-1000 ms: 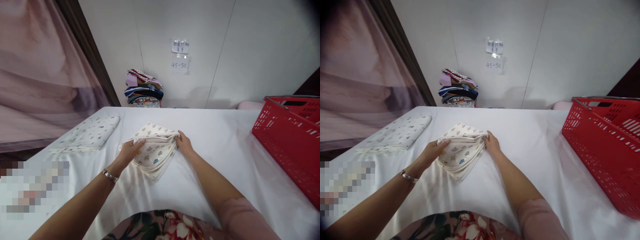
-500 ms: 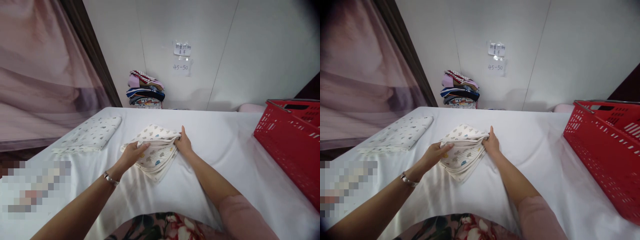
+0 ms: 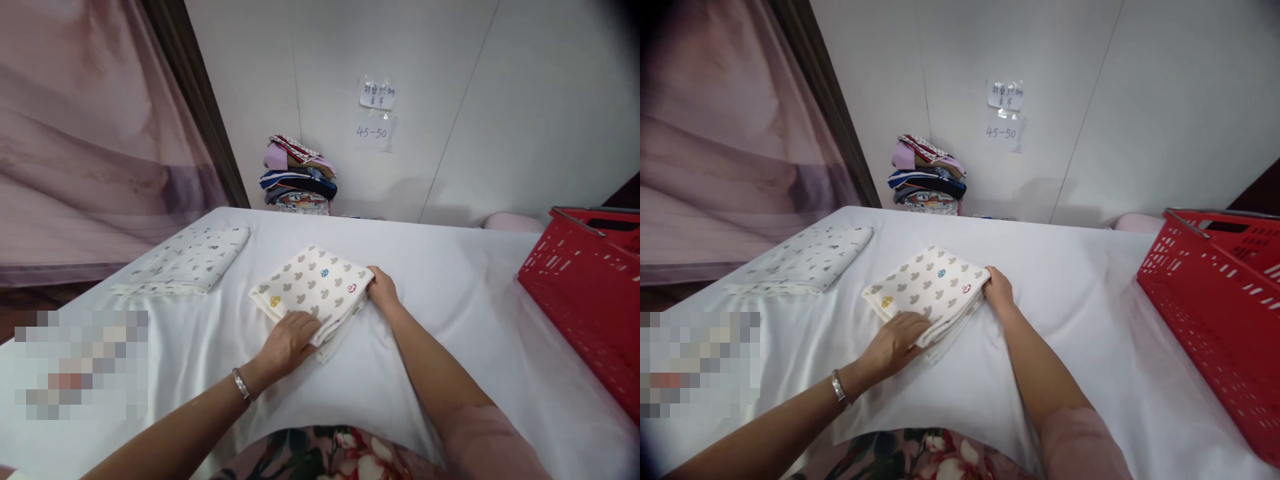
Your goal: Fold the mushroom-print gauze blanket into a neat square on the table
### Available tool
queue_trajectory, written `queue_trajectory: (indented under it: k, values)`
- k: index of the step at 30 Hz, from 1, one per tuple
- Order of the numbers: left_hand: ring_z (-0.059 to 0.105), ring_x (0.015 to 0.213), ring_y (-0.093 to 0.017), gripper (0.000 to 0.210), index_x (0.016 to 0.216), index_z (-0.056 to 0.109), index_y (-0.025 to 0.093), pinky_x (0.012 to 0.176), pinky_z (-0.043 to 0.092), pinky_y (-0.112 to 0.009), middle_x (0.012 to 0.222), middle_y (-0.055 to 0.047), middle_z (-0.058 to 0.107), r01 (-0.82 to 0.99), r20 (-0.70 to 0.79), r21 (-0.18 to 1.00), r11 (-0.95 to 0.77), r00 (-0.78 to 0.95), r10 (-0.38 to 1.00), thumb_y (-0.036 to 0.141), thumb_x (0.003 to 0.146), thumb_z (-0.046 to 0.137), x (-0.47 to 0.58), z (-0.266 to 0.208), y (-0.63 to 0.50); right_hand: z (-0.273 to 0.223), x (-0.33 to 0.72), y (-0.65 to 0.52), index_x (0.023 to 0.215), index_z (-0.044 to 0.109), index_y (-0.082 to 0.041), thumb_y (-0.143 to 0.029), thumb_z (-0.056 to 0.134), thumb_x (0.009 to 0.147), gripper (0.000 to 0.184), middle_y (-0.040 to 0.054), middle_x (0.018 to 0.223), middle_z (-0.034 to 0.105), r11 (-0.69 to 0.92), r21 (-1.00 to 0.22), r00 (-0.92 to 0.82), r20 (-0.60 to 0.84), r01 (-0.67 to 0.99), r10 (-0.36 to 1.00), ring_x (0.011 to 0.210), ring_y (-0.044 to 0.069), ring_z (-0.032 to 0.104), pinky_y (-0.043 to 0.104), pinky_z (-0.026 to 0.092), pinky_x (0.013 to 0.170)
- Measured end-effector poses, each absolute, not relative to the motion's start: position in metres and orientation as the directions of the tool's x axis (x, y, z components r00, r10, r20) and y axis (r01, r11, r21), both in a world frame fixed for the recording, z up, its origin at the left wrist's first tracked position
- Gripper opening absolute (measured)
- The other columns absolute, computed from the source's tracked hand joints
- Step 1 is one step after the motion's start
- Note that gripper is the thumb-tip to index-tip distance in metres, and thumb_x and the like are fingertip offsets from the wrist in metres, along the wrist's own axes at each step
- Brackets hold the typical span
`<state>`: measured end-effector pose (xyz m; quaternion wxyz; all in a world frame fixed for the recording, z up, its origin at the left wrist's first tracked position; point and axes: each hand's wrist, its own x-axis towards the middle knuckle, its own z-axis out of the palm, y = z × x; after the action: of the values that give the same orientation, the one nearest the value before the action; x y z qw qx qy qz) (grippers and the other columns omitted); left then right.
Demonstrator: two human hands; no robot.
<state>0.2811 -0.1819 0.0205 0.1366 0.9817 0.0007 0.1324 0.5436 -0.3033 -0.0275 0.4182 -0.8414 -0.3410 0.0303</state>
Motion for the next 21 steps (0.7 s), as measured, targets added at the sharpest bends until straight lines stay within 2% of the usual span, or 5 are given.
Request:
queue_trajectory:
  k: [6, 9, 15, 18, 21]
  values:
    - [0.053, 0.106, -0.023, 0.033, 0.115, 0.055, 0.019, 0.096, 0.041, -0.043, 0.113, -0.010, 0.061, -0.064, 0.324, 0.209, -0.976, 0.946, 0.007, 0.014, 0.083, 0.049, 0.273, 0.009, -0.189, -0.028, 0.544, -0.307, 0.101, 0.062, -0.026, -0.019, 0.043, 0.077, 0.031, -0.0002, 0.087, 0.066, -0.442, -0.686, 0.768, 0.276, 0.578, 0.577, 0.079, 0.018, 0.058, 0.027, 0.041, 0.070]
    - [0.054, 0.107, -0.023, 0.034, 0.116, 0.055, 0.018, 0.097, 0.042, -0.043, 0.113, -0.010, 0.061, -0.076, 0.341, 0.208, -0.975, 0.940, -0.001, 0.012, 0.083, 0.048, 0.271, 0.009, -0.188, -0.026, 0.543, -0.310, 0.098, 0.063, -0.026, -0.021, 0.044, 0.079, 0.027, -0.0003, 0.082, 0.066, -0.494, -0.644, 0.772, 0.253, 0.584, 0.583, 0.076, 0.018, 0.057, 0.026, 0.039, 0.066]
    - [0.052, 0.114, -0.024, 0.039, 0.122, 0.048, 0.017, 0.101, 0.040, -0.047, 0.120, -0.011, 0.059, -0.096, 0.458, 0.201, -0.975, 0.889, 0.007, 0.012, 0.084, 0.046, 0.260, -0.002, -0.199, -0.028, 0.549, -0.317, 0.098, 0.065, -0.023, -0.030, 0.047, 0.081, 0.026, 0.0039, 0.088, 0.067, -0.578, -0.567, 0.780, 0.207, 0.587, 0.590, 0.080, 0.019, 0.057, 0.026, 0.037, 0.065]
    - [0.047, 0.121, -0.023, 0.042, 0.126, 0.046, 0.018, 0.104, 0.038, -0.047, 0.125, -0.012, 0.056, -0.105, 0.477, 0.221, -0.970, 0.879, 0.014, 0.013, 0.084, 0.047, 0.252, -0.004, -0.204, -0.034, 0.556, -0.319, 0.103, 0.065, -0.022, -0.031, 0.050, 0.077, 0.032, 0.0039, 0.089, 0.067, -0.546, -0.643, 0.791, 0.160, 0.538, 0.591, 0.081, 0.019, 0.058, 0.028, 0.041, 0.069]
    - [0.050, 0.118, -0.021, 0.039, 0.124, 0.047, 0.020, 0.101, 0.041, -0.044, 0.122, -0.010, 0.059, -0.120, 0.524, 0.276, -0.954, 0.851, 0.044, 0.015, 0.086, 0.046, 0.245, -0.003, -0.198, -0.031, 0.555, -0.322, 0.116, 0.060, -0.020, -0.028, 0.055, 0.070, 0.047, 0.0065, 0.106, 0.066, -0.445, -0.780, 0.831, 0.165, 0.440, 0.532, 0.092, 0.021, 0.059, 0.031, 0.045, 0.079]
